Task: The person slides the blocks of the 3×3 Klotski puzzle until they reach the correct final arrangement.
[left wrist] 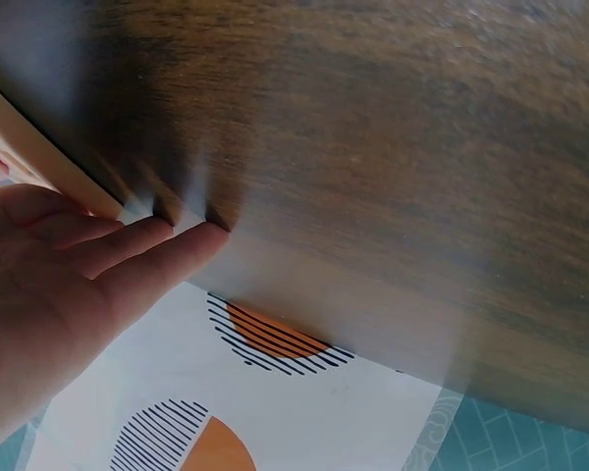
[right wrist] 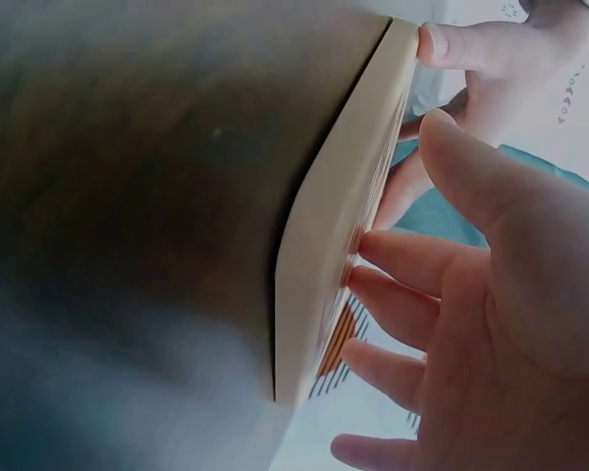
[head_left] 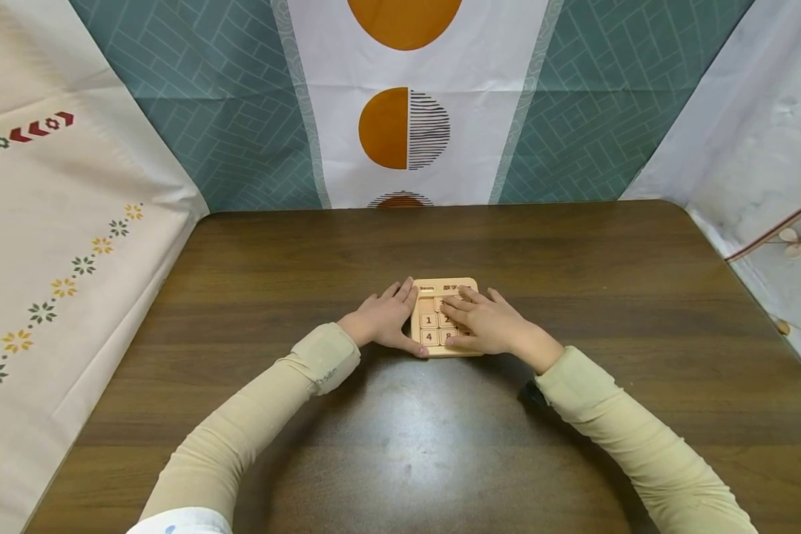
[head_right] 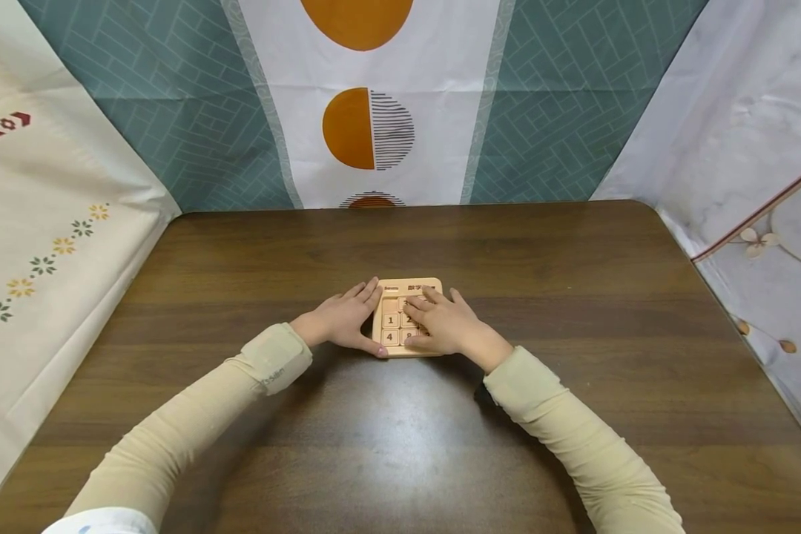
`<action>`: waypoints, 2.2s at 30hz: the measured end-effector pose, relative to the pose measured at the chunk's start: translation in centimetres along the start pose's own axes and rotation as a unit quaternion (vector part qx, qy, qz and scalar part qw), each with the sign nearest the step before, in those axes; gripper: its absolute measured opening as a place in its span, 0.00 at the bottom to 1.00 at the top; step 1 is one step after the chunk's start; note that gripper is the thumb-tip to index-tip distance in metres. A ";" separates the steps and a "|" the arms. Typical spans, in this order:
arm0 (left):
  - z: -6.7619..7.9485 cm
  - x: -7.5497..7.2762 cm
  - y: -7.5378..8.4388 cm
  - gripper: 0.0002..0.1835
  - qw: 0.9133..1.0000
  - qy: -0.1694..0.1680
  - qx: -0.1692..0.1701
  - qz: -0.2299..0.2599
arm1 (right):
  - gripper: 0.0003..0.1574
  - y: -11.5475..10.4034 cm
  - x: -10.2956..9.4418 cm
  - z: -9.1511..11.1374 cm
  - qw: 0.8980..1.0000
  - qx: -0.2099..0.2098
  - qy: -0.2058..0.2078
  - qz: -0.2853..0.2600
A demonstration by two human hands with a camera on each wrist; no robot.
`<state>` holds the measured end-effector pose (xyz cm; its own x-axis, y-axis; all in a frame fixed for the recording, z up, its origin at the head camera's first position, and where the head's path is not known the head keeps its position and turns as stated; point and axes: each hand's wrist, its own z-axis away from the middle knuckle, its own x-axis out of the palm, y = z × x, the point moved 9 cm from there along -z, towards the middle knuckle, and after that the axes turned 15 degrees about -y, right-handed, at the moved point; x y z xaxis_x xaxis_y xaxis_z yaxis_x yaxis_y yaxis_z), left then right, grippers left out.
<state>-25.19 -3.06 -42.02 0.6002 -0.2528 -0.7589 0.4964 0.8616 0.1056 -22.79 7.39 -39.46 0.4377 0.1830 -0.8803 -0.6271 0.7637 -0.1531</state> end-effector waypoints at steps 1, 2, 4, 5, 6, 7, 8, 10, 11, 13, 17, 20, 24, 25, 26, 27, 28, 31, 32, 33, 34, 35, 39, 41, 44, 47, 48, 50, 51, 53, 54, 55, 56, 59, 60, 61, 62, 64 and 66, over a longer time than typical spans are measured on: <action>0.0 0.0 0.0 0.66 1.000 0.000 0.000 -0.001 | 0.42 0.0 0.0 0.0 1.000 0.000 0.000 0.000; 0.0 0.0 0.0 0.66 1.000 0.000 0.000 0.000 | 0.42 0.0 0.0 -0.1 1.000 0.000 0.000 -0.001; 0.0 0.0 0.0 0.66 1.000 -0.001 0.000 -0.001 | 0.42 -0.1 0.0 -0.1 1.000 0.000 0.000 -0.002; 0.0 0.0 0.0 0.66 1.000 0.000 0.000 0.000 | 0.42 -0.1 0.0 -0.1 1.000 -0.001 0.000 -0.004; 0.0 0.0 0.0 0.66 1.000 0.000 0.000 -0.001 | 0.42 -0.2 0.0 -0.2 1.000 -0.003 0.001 -0.003; 0.0 0.0 0.0 0.66 1.000 -0.001 0.000 0.000 | 0.42 -0.2 0.0 -0.2 1.000 -0.003 0.000 -0.004; 0.0 0.0 0.0 0.66 1.000 -0.001 0.000 0.001 | 0.42 -0.3 0.0 -0.2 1.000 -0.004 0.001 -0.003; 0.0 -0.1 0.0 0.66 1.000 -0.001 0.001 0.001 | 0.42 -0.4 0.0 -0.3 1.000 -0.006 0.001 -0.001; 0.1 -0.1 0.0 0.65 1.000 0.001 0.001 0.001 | 0.42 -0.4 0.0 -0.4 1.000 -0.006 0.001 -0.001; 0.1 -0.1 0.0 0.65 1.000 0.003 0.001 0.001 | 0.42 -0.6 -0.1 -0.5 1.000 -0.008 0.003 0.003; 0.2 -0.2 0.1 0.65 1.000 0.006 0.003 -0.001 | 0.42 -1.0 -0.2 -0.6 1.000 -0.015 0.008 0.008; 0.2 -0.2 0.2 0.65 1.000 0.004 0.004 -0.002 | 0.42 -1.3 -0.3 -0.8 1.000 -0.017 0.005 0.005; 0.2 -0.2 0.3 0.65 1.000 0.005 0.005 -0.004 | 0.42 -1.7 -0.2 -1.1 1.000 -0.018 -0.003 0.004; 0.2 -0.2 0.3 0.65 1.000 0.006 0.005 -0.004 | 0.42 -1.8 -0.2 -1.2 1.000 -0.018 -0.006 0.007; 0.2 -0.1 0.3 0.65 1.000 0.006 0.005 -0.005 | 0.43 -1.8 -0.2 -1.3 1.000 -0.017 -0.008 0.008; 0.2 -0.1 0.3 0.66 1.000 0.007 0.005 -0.005 | 0.43 -1.9 -0.1 -1.3 1.000 -0.016 -0.010 0.009; 0.2 -0.1 0.3 0.66 1.000 0.008 0.006 -0.005 | 0.43 -1.9 -0.1 -1.3 1.000 -0.016 -0.011 0.010; 0.1 -0.1 0.3 0.66 1.000 0.010 0.007 -0.003 | 0.43 -1.9 -0.1 -1.2 1.000 -0.018 -0.011 0.009; 0.1 -0.1 0.3 0.66 1.000 0.009 0.008 -0.003 | 0.42 -1.8 -0.1 -1.1 1.000 -0.018 -0.009 0.008; 0.1 -0.1 0.4 0.66 1.000 0.009 0.009 -0.002 | 0.42 -1.8 -0.1 -0.9 1.000 -0.019 -0.008 0.006; 0.1 -0.1 0.4 0.66 1.000 0.009 0.009 -0.001 | 0.42 -1.7 -0.1 -0.8 1.000 -0.020 -0.007 0.006; 0.1 -0.1 0.3 0.66 1.000 0.009 0.009 -0.001 | 0.41 -1.7 -0.1 -0.6 1.000 -0.019 -0.006 0.008; 0.1 -0.1 0.3 0.66 1.000 0.009 0.010 0.003 | 0.41 -1.5 0.1 0.3 1.000 -0.017 -0.003 0.006; 0.1 -0.1 0.3 0.66 1.000 0.009 0.010 0.003 | 0.41 -1.5 0.2 0.8 1.000 -0.016 -0.001 0.006; 0.1 0.0 0.2 0.66 1.000 0.006 0.008 0.003 | 0.41 -1.5 0.4 1.3 1.000 -0.017 0.002 0.008; 0.2 0.0 0.2 0.66 1.000 0.004 0.008 0.004 | 0.41 -1.6 0.5 1.8 1.000 -0.020 0.009 0.013; 0.2 0.0 0.1 0.66 1.000 0.004 0.007 0.004 | 0.41 -1.7 0.5 1.9 1.000 -0.021 0.012 0.014; 0.2 0.0 0.1 0.66 1.000 0.005 0.007 0.004 | 0.41 -1.7 0.5 2.1 0.999 -0.025 0.020 0.015; 0.2 0.0 0.1 0.66 1.000 0.006 0.007 0.005 | 0.41 -1.7 0.5 2.2 0.999 -0.025 0.022 0.015; 0.2 -0.1 0.1 0.66 1.000 0.006 0.008 0.005 | 0.41 -1.7 0.5 2.4 0.999 -0.027 0.025 0.015; 0.2 -0.1 0.1 0.66 1.000 0.007 0.008 0.006 | 0.41 -1.7 0.5 2.4 0.999 -0.027 0.026 0.015; 0.2 -0.1 0.1 0.66 1.000 0.006 0.008 0.006 | 0.41 -1.7 0.6 2.5 0.999 -0.028 0.027 0.015; 0.2 -0.1 0.1 0.66 1.000 0.006 0.008 0.006 | 0.41 -1.7 0.6 2.5 0.999 -0.028 0.027 0.014; 0.3 -0.1 0.1 0.65 1.000 0.003 0.007 0.008 | 0.41 -1.6 0.7 2.5 0.999 -0.029 0.027 0.015; 0.3 -0.1 0.1 0.65 1.000 0.003 0.006 0.008 | 0.41 -1.5 0.8 2.5 0.999 -0.029 0.027 0.014; 0.4 -0.1 0.1 0.65 1.000 0.002 0.006 0.008 | 0.41 -1.5 0.8 2.5 0.999 -0.030 0.026 0.014; 0.4 -0.1 0.2 0.65 1.000 0.002 0.006 0.008 | 0.41 -1.4 0.8 2.4 0.999 -0.030 0.025 0.013; 0.4 -0.1 0.2 0.65 1.000 0.000 0.006 0.007 | 0.41 -1.3 0.8 2.2 0.999 -0.030 0.022 0.014; 0.3 -0.1 0.2 0.65 1.000 0.000 0.006 0.006 | 0.41 -1.1 0.8 2.1 0.999 -0.027 0.015 0.009</action>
<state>-24.96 -3.02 -41.74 0.6061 -0.2418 -0.7577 0.4966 0.8592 0.1231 -20.45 7.96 -39.03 0.4074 0.1776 -0.8958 -0.6689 0.7258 -0.1604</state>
